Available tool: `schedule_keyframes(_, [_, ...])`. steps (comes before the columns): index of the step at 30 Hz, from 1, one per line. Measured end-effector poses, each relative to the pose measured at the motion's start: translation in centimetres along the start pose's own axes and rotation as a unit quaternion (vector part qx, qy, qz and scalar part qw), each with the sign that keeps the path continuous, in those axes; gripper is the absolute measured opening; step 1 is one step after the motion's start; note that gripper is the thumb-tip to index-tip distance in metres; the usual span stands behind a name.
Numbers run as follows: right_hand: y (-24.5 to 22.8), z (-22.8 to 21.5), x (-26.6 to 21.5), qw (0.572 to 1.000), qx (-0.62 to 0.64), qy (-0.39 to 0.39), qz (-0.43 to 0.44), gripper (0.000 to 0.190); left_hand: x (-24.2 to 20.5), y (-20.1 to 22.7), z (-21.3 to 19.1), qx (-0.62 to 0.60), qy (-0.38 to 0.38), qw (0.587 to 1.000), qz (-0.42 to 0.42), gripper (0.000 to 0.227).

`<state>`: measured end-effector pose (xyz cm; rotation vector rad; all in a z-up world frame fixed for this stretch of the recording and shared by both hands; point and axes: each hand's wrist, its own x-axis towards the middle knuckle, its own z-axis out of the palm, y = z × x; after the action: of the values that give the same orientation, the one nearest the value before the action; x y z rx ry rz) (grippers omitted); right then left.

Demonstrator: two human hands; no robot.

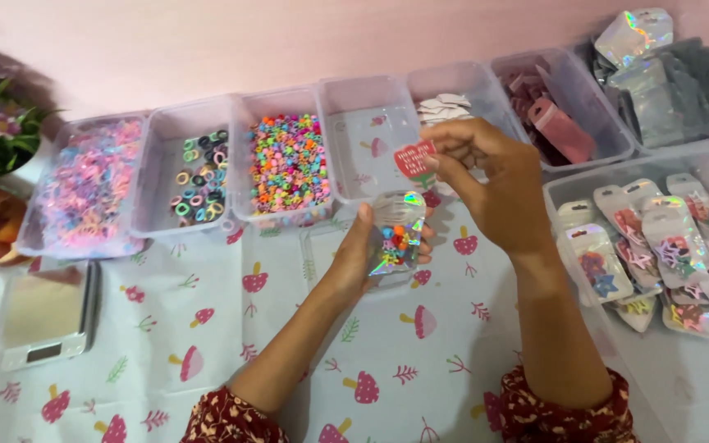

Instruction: Picking small colorful beads and charms from storage bins and placing them into small plastic bags for packaging.

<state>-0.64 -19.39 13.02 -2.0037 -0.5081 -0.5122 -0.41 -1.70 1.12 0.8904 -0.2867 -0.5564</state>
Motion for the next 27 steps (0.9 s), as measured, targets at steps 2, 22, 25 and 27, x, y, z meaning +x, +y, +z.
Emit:
schedule_keyframes(2, [0.0,0.4,-0.7,0.999,0.03,-0.004,0.014,0.013,-0.8,0.3,0.3,0.013,0.006,1.0,0.008,0.099])
schedule_keyframes(22, [-1.2,1.7,-2.1,0.99,-0.019,-0.141,-0.004,0.008,-2.1,-0.4,0.1,-0.027,0.098,0.99,0.095,0.074])
schedule_keyframes(25, [-1.9,1.6,-2.2,0.984,-0.025,-0.175,0.03,0.01,-3.1,1.7,2.0,0.011,0.121,0.988,0.091,0.078])
schedule_keyframes(27, [-3.0,1.3,-2.1,0.976,-0.023,-0.209,0.052,0.013,-4.7,5.3,5.9,0.14,0.146,0.979,0.001,0.101])
